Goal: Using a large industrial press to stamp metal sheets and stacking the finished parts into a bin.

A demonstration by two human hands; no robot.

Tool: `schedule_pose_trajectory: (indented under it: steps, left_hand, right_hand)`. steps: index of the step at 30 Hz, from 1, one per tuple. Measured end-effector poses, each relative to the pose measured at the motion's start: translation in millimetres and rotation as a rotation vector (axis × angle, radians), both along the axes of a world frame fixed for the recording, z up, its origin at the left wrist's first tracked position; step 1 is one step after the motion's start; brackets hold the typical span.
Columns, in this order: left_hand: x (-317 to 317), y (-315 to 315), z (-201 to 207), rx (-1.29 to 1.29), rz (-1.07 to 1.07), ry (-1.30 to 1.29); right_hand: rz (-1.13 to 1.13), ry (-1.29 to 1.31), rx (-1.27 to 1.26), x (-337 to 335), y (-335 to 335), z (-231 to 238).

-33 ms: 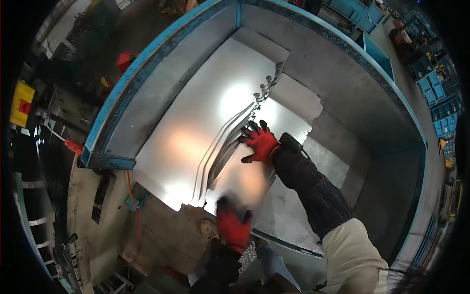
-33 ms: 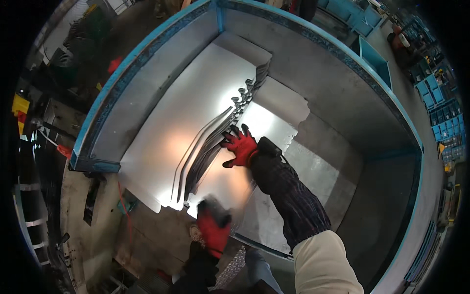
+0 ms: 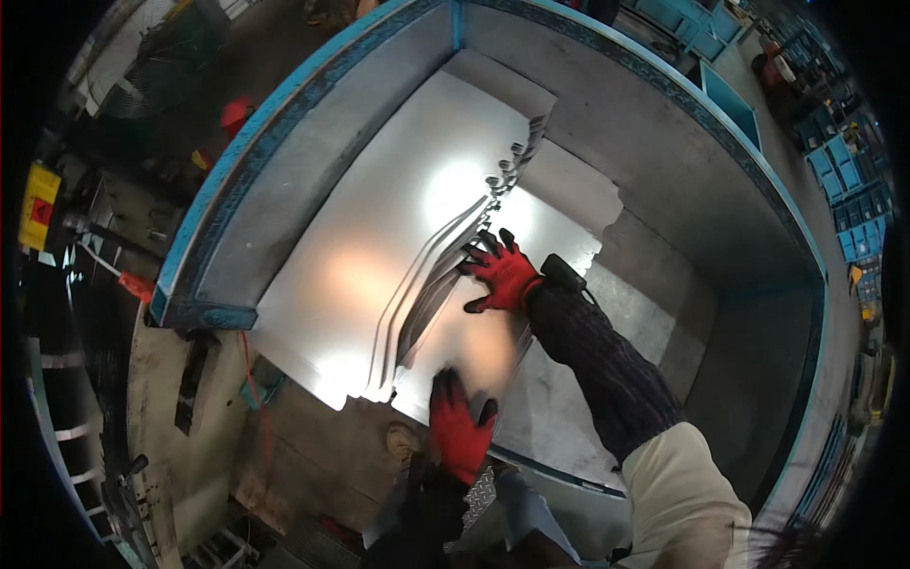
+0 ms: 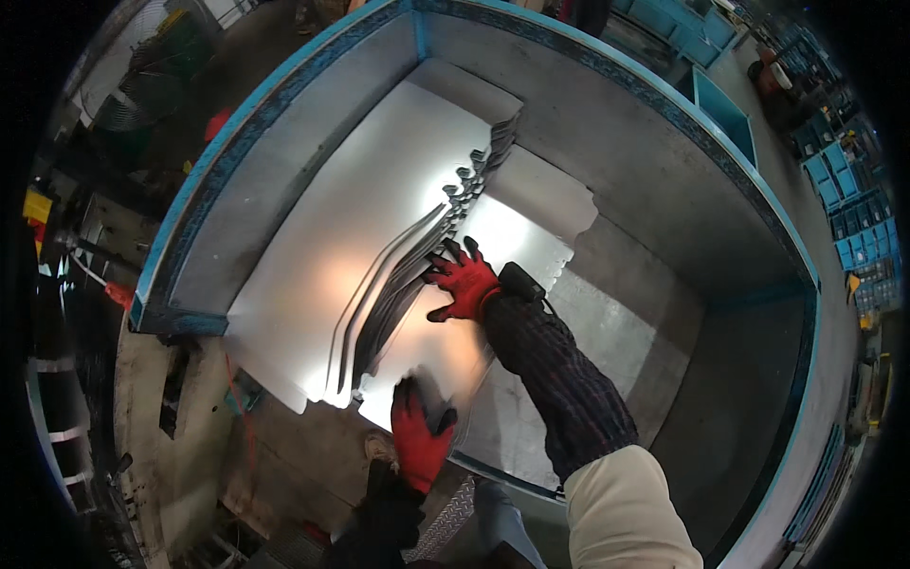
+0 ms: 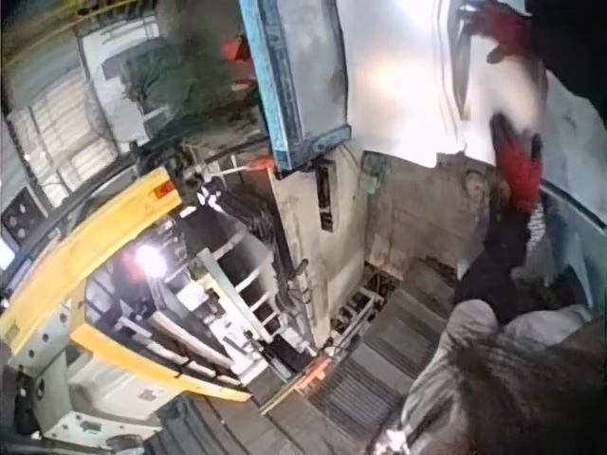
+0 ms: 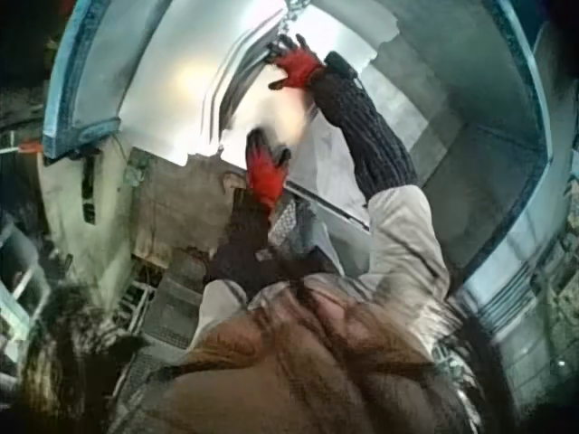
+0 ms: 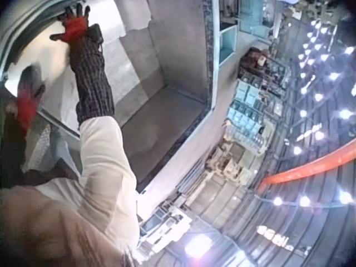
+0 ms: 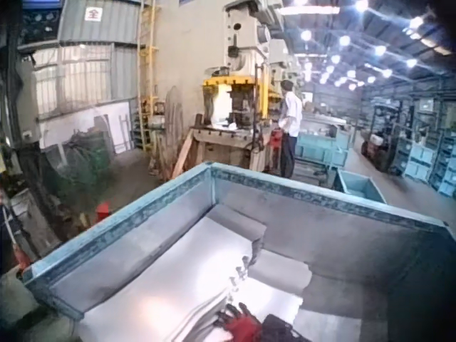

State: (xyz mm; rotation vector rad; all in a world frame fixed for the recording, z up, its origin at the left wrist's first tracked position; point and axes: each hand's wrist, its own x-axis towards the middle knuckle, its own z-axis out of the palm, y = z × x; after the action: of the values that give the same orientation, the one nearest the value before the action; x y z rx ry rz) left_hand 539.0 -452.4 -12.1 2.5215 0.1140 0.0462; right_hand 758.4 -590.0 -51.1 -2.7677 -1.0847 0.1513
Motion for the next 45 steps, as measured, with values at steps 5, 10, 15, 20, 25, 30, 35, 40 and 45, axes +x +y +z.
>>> schedule_pose_trajectory:
  steps: [5, 10, 15, 20, 25, 30, 35, 40, 45]
  left_hand:
    - [95, 5, -52, 0.332, 0.140, -0.083]
    - [88, -9, -52, 0.408, 0.029, -0.022]
    - [88, -11, -48, 0.402, -0.015, -0.015]
    - [105, -23, -48, 0.372, -0.034, 0.043]
    - [93, -4, -15, 0.226, 0.019, -0.057]
    - [4, 51, 77, -0.209, 0.065, 0.293]
    - [-108, 110, 133, -0.534, 0.156, 0.364]
    - [-230, 154, 172, -0.634, 0.476, 0.090]
    - [-319, 220, 138, -0.834, 0.937, 0.163]
  right_hand:
    - [-0.057, -0.188, 0.179, -10, 24, -14]
    - [-0.087, -0.226, 0.280, -21, -1, -20]
    - [-0.144, -0.156, 0.335, -23, -8, -23]
    - [-0.126, -0.156, 0.311, -7, -21, -11]
    - [-0.144, -0.176, 0.395, -21, 4, 17]
    - [-0.046, 0.126, 0.553, -137, 22, 84]
    - [-0.098, 0.715, 0.312, -273, -2, 107]
    - [0.092, 1.067, 0.288, -305, 23, 124]
    - [0.041, 1.213, 0.157, -283, 118, 137]
